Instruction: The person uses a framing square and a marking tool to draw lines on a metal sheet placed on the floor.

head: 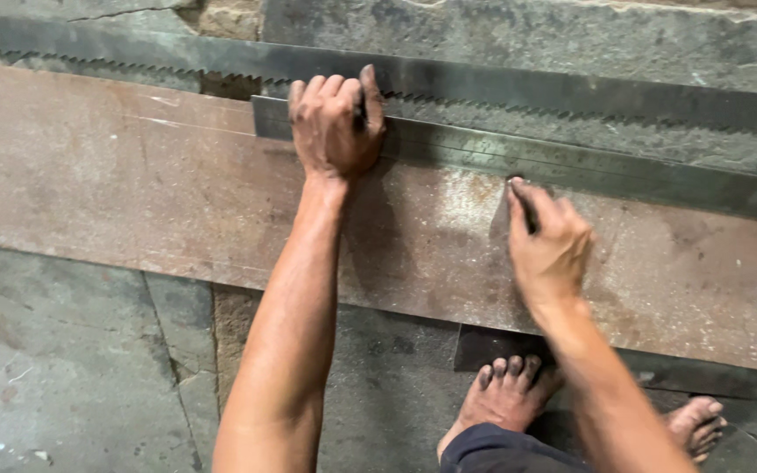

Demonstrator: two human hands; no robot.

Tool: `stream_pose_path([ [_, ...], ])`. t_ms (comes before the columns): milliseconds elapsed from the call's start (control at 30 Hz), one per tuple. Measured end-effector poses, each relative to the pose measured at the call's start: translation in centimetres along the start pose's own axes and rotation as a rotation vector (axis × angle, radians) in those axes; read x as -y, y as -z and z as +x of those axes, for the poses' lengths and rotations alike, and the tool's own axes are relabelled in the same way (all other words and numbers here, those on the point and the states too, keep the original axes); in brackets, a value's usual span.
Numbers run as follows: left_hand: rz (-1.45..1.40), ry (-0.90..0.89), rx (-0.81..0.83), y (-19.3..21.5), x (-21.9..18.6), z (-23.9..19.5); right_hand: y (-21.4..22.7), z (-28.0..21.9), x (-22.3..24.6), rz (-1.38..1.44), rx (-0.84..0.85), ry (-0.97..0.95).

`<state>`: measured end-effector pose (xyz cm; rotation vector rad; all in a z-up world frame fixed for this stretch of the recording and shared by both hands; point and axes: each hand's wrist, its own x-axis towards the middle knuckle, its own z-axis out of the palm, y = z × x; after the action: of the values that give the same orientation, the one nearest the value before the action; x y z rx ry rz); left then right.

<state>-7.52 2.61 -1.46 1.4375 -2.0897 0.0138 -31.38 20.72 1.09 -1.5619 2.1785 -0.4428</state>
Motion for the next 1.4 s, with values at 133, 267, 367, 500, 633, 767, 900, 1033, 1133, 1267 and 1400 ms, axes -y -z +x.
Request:
stream_pose_path([
  [133,-0.04,0.011,-0.024,0.2,-0.5,0.3,2.4,0.4,-1.5,0.066,0.322,0.041],
  [267,-0.016,0.017,-0.036,1.2,-0.6,0.5,2.5,-0.3,-2.8,0.351,0.465,0.314],
  [367,-0.029,0.019,-0.024,0.5,-0.6,0.5,-1.2,-1.3,-0.9,0.233,-0.084,-0.045],
  [500,-0.007,0.021,0.018,0.4,-0.5,0.3,-3.0,-1.1,-0.1,0.212,-0.299,0.222],
  [633,0.007,0.035,0.032,0.8,-0.7,0.6,-2.4,-0.9,0.5,0.19,-0.276,0.205],
  [767,-0.017,0.016,0.004,0.8,-0.3,0.5,0.0,0.6,2.7,-0.006,0.021,-0.021],
  [900,-0.004,0.007,-0.01,1.2,-1.1,-0.6,5.6,3.4,4.8,-0.154,0.894,-0.033],
  [1033,-0.034,-0.016,-0.038,1.5,-1.0,0.6,11.2,-3.1,4.7,-0.025,1.211,-0.06],
  [1133,-0.094,0.031,-0.022,1.4,-1.0,0.6,16.7,-6.8,-2.0,-0.091,0.917,-0.087],
  [1267,-0.149,0.044,-0.081,3.8,-4.1,-3.5,25.4,-14.3,-11.8,-0.559,0.924,-0.317],
  [1400,-0.031,0.129,0.249,7.7,-10.0,-9.8,30.5,-23.2,-19.2,-0.622,1.019,-0.15],
])
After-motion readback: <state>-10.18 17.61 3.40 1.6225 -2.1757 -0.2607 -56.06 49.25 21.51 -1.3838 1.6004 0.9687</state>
